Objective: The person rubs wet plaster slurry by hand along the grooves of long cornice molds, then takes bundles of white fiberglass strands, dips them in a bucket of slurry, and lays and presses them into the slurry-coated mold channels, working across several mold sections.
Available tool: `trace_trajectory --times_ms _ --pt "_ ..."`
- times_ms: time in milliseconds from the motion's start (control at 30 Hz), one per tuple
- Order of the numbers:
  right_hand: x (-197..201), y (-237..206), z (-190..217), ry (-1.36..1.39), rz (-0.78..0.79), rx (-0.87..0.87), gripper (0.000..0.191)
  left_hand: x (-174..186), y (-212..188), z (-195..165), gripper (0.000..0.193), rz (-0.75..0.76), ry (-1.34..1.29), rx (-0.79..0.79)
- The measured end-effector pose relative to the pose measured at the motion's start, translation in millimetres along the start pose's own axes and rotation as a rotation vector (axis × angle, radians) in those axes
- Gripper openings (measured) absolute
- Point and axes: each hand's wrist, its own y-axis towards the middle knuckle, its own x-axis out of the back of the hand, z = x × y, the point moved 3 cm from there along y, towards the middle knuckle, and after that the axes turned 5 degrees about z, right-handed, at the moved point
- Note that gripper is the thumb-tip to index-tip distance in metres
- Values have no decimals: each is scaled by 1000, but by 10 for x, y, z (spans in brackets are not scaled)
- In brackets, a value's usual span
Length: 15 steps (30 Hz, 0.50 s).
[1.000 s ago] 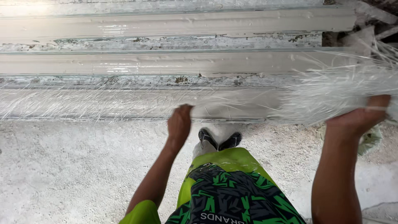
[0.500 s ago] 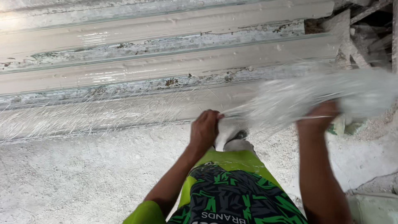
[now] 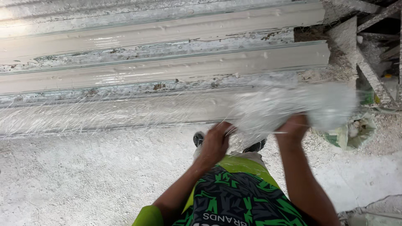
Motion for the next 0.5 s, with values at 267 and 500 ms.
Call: trace_trajectory --times_ms 267,500 --pt "996 1348 1252 90 142 153 42 368 334 342 26 -144 908 449" --pt "711 730 510 -109 208 -213 36 -1261 484 -704 14 -235 282 -186"
